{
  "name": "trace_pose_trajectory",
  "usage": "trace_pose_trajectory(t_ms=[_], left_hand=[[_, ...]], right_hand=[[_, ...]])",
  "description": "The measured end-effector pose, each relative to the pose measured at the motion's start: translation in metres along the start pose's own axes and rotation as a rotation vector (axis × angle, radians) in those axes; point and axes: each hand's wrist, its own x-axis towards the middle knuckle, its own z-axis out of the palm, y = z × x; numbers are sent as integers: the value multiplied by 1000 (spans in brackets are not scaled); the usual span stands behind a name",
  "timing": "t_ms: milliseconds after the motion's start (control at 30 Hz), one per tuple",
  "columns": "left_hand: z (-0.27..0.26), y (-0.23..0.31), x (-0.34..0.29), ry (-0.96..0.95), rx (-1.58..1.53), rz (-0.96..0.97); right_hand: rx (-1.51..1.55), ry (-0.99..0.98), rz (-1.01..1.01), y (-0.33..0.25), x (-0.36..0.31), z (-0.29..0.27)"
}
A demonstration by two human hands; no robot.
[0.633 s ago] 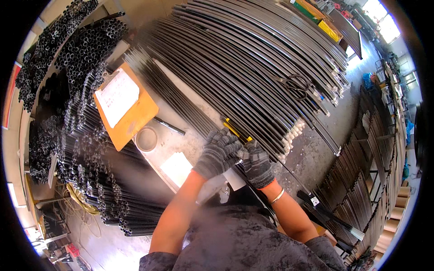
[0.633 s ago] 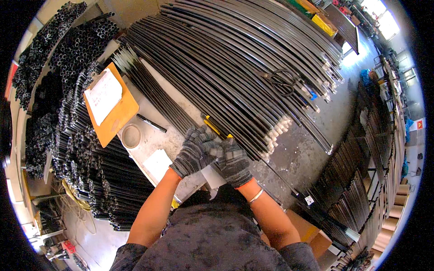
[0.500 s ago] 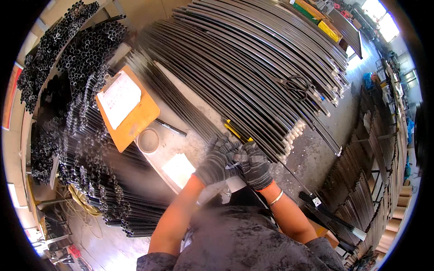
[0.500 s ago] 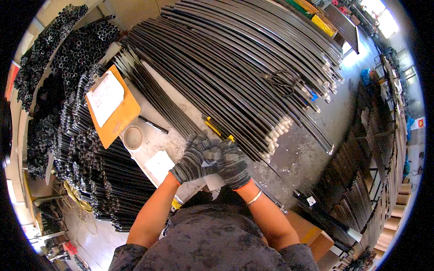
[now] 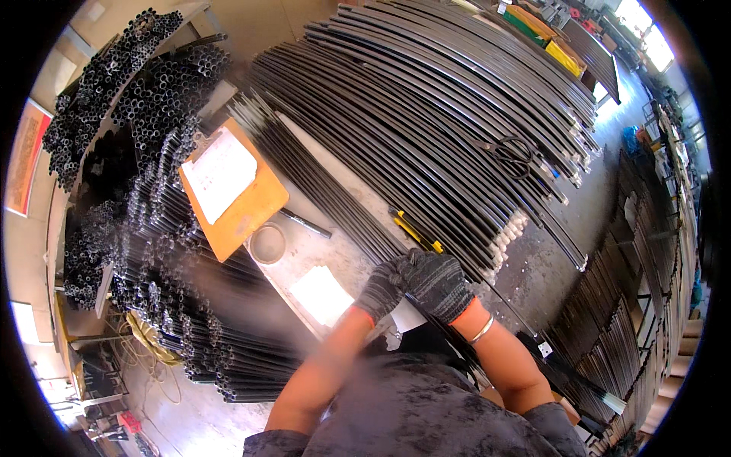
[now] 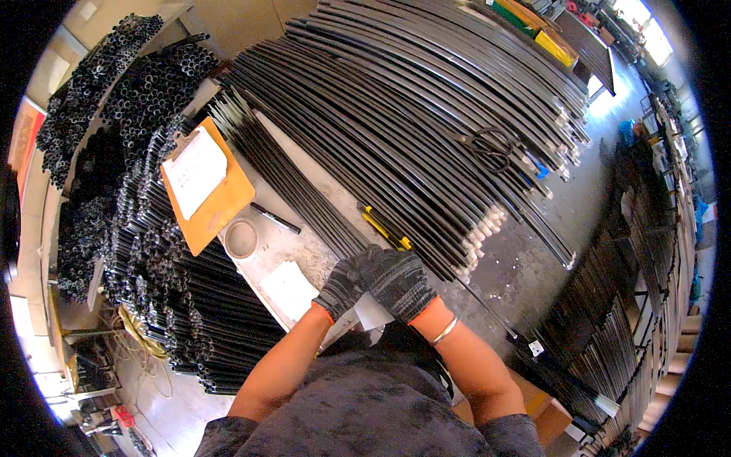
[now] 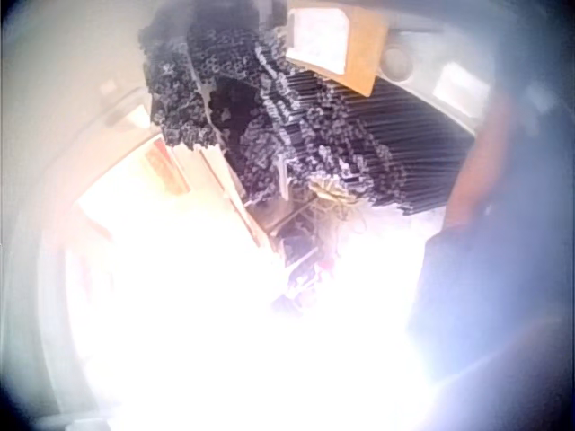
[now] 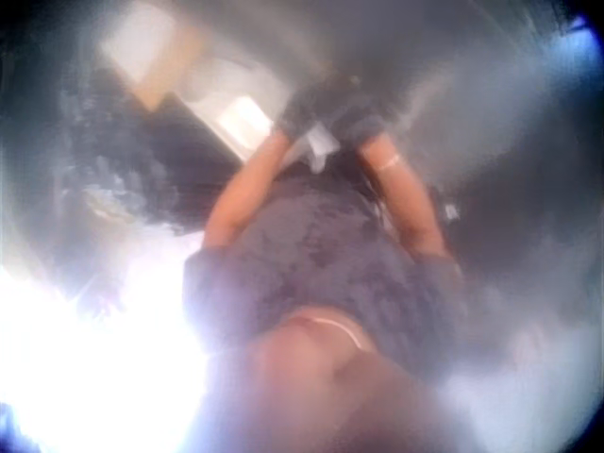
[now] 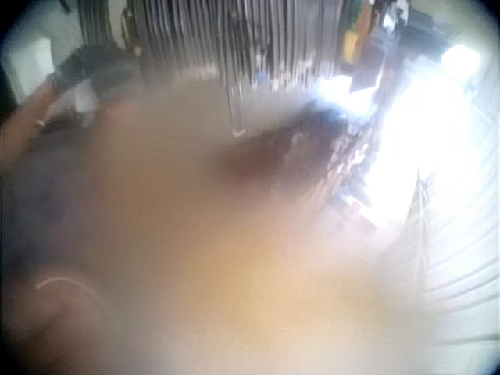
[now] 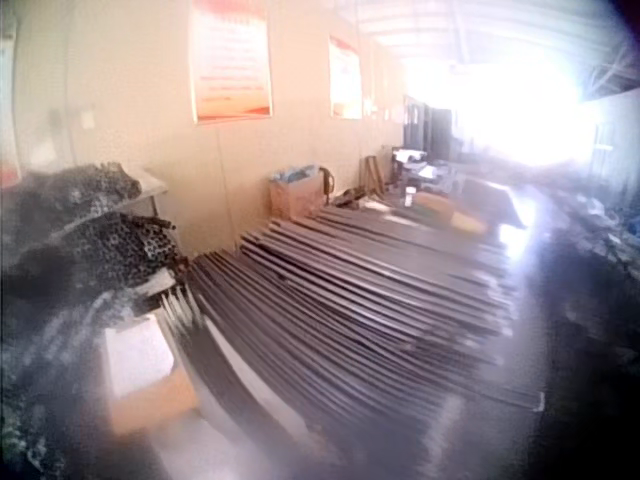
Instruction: The person picks up a bundle of metal rods and moves them to a workspace. They wrap the ends of the rods with plastic film, securing it with tape, while using a utility knife and scissors to cut the materials. They repeat this process with a second bundle of rods.
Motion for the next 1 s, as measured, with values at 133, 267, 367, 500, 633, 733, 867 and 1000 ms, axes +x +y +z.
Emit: trace_pose_trajectory(t_ms=[133,267,367,500,633,733,867,1000], left_hand=[[0,4,1,52,959,84],[28,27,-4,-23,1074,40],[7,10,4,-14,624,2],[-6,-1,10,95,1326,333],[-6,-8,12,151,1239,366],[16,5,5,115,1037,247],[-2,0,7,86,584,230],[-11,-1,15,141,610,201]], right_hand=[[93,-13,2,9,-5,-6],[167,-8,40,12,-14,-11],[274,53,63,8,-16,-22],[268,380,237,48,-69,-11],[-148,86,671,91,-166,9],[7,-9,831,96,-200,30],[24,30,793,71,-181,-5],[255,403,793,77,-269,-10]])
